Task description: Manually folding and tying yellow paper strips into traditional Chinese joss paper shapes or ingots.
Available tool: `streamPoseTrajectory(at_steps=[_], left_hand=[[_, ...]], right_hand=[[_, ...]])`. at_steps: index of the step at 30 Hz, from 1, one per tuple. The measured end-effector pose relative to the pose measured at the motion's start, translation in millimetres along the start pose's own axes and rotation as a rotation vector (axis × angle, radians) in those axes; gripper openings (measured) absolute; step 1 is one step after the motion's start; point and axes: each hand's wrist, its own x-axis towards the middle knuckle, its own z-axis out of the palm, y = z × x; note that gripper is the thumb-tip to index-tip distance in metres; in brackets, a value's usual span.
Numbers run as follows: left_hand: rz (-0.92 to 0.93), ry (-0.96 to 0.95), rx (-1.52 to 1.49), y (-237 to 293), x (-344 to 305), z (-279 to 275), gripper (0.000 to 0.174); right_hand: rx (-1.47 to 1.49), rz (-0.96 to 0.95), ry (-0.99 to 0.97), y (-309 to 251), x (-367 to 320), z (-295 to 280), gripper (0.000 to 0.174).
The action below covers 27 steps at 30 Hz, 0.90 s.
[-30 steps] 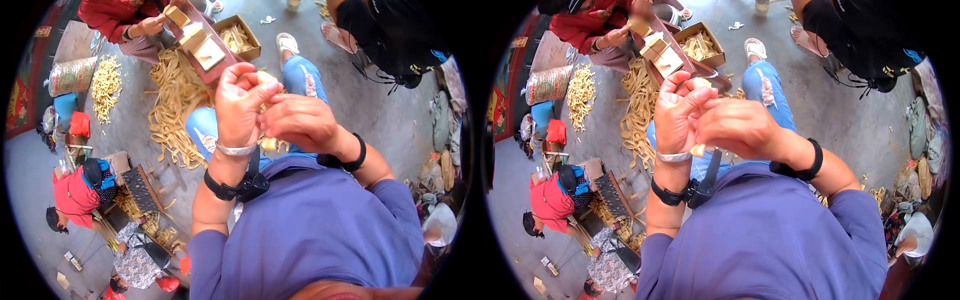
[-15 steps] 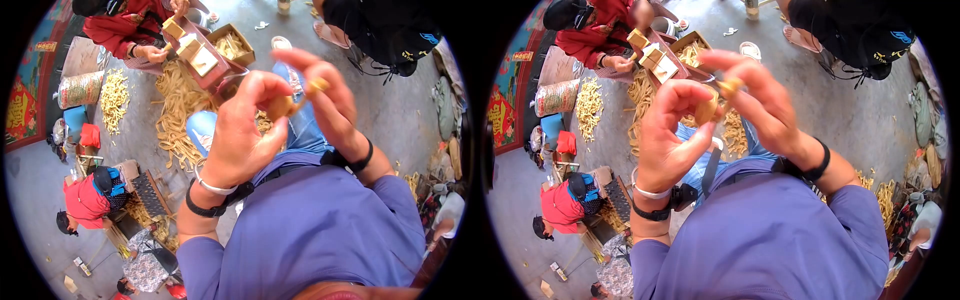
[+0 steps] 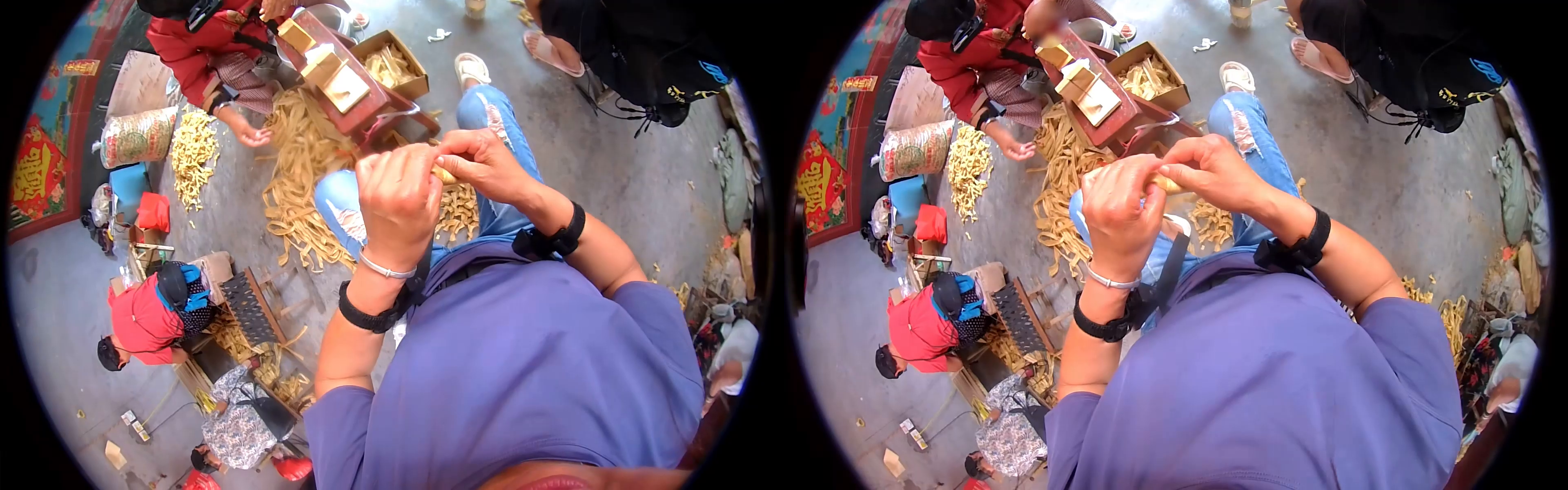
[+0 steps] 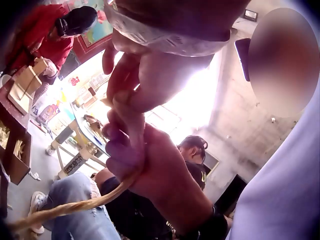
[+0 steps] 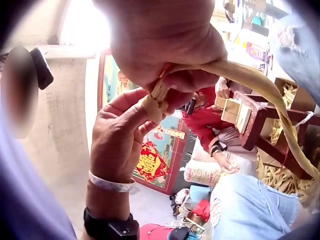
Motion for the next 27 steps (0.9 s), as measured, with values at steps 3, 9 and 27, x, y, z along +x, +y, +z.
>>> streamPoseTrajectory(at_steps=[3, 9, 27], left_hand=[[-0.048, -0.105, 0.044, -1, -2, -4, 0.016], [-0.433, -0.183, -0.359, -9, -10, 1, 0.018], [-0.937, -0.020, -1.103, -27, -40, 24, 0.016]], right_hand=[[-0.048, -0.107, -0.130, -2, -1, -8, 0.018], [-0.189, -0.218, -0.099, 7, -6, -5, 0.012], [0.325, 0.175, -0.157, 10, -9, -5, 0.027]])
